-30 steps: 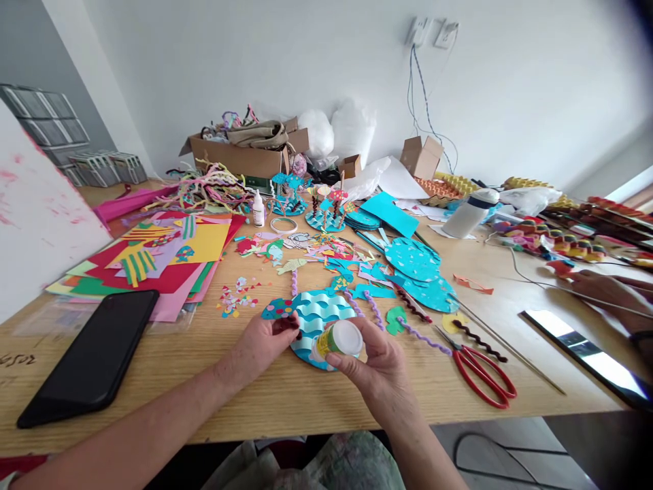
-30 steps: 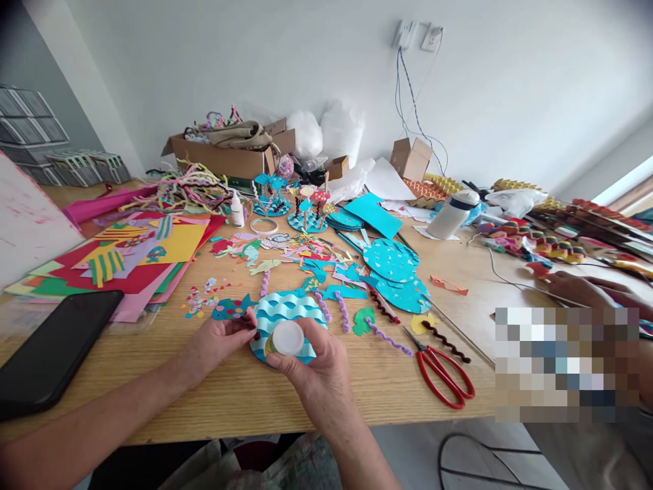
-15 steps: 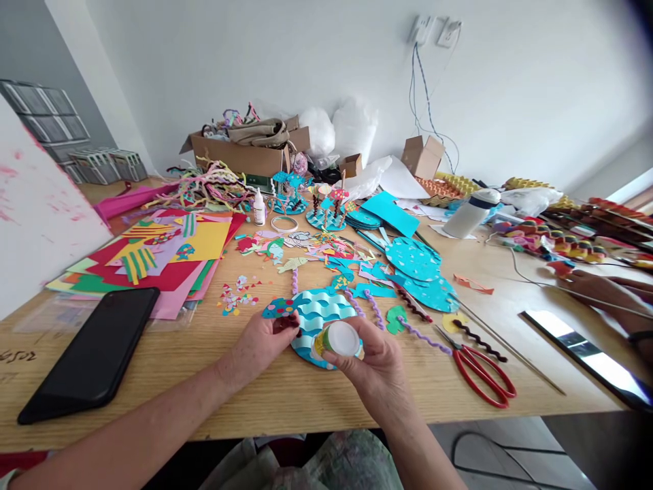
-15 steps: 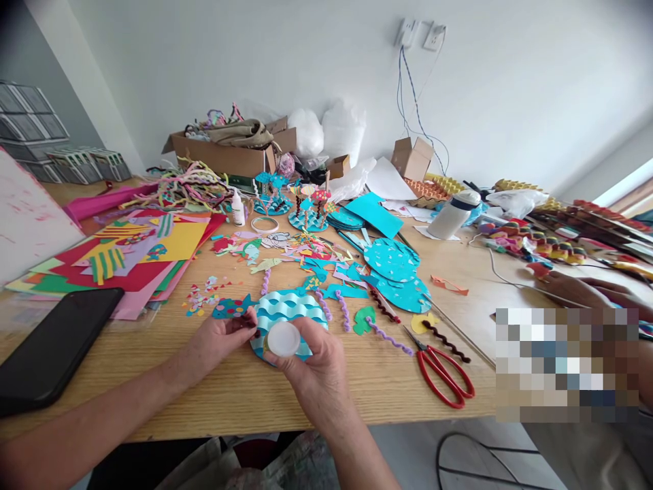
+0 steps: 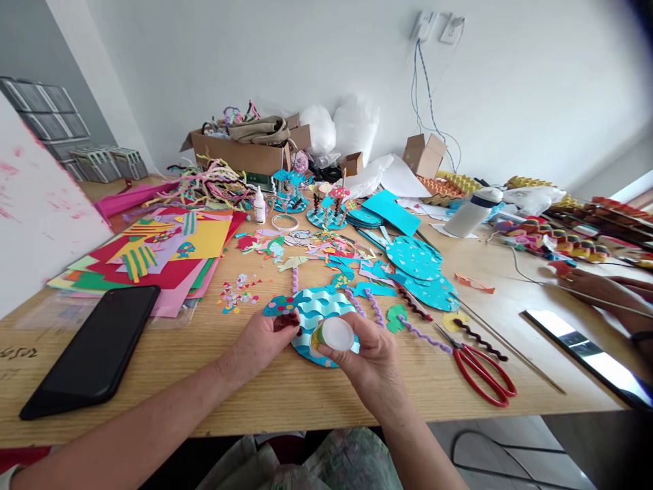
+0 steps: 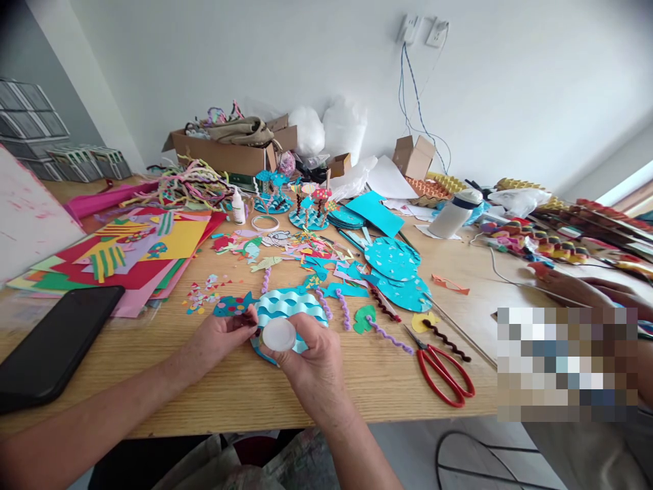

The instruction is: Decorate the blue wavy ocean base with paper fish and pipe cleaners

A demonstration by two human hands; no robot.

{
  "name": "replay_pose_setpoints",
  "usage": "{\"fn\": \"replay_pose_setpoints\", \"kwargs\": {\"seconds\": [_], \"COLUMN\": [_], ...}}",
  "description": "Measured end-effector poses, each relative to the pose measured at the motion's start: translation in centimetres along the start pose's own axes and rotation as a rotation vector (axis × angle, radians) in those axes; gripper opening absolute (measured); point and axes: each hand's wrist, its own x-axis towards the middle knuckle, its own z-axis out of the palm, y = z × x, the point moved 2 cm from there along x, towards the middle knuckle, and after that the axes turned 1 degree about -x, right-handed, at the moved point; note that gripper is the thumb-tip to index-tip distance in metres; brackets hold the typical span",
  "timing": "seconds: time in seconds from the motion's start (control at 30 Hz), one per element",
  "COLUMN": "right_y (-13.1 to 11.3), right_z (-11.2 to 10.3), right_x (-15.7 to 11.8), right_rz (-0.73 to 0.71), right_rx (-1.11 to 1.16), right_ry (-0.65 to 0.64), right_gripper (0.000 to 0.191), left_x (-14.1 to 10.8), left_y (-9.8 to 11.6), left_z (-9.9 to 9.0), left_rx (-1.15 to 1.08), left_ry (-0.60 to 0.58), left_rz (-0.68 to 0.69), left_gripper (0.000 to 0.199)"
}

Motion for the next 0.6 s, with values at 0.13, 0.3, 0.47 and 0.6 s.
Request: {"fn": "replay_pose_setpoints", "kwargs": {"seconds": [0.13, 0.3, 0.47, 0.6], "right_y": [-0.1, -0.3, -0.5, -0.5], "right_z": [-0.3, -0.4, -0.6, -0.8], "right_x": [0.0, -0.6, -0.9, -1.0], "right_rz": [0.055, 0.077, 0.094, 0.089], "right_rx": [0.007, -0.010, -0.029, -0.031], "right_ry": [-0.080, -0.109, -0.108, -0.109], "right_gripper": [0.021, 0.017, 0.017, 0.017], "left_x": [-0.1, 0.4, 0.6, -0.3], "left_y": [0.2, 1.1, 2.0, 1.8], "left_z": [0.1, -0.5, -2.9, -4.5], "left_rx": [0.001, 0.031, 0.132, 0.239], "left_ry": [0.011, 0.060, 0.088, 0.061], "left_rz": [-0.013, -0.026, -0.106, -0.198], "left_gripper": [0.006, 0.007, 0.016, 0.021]}}
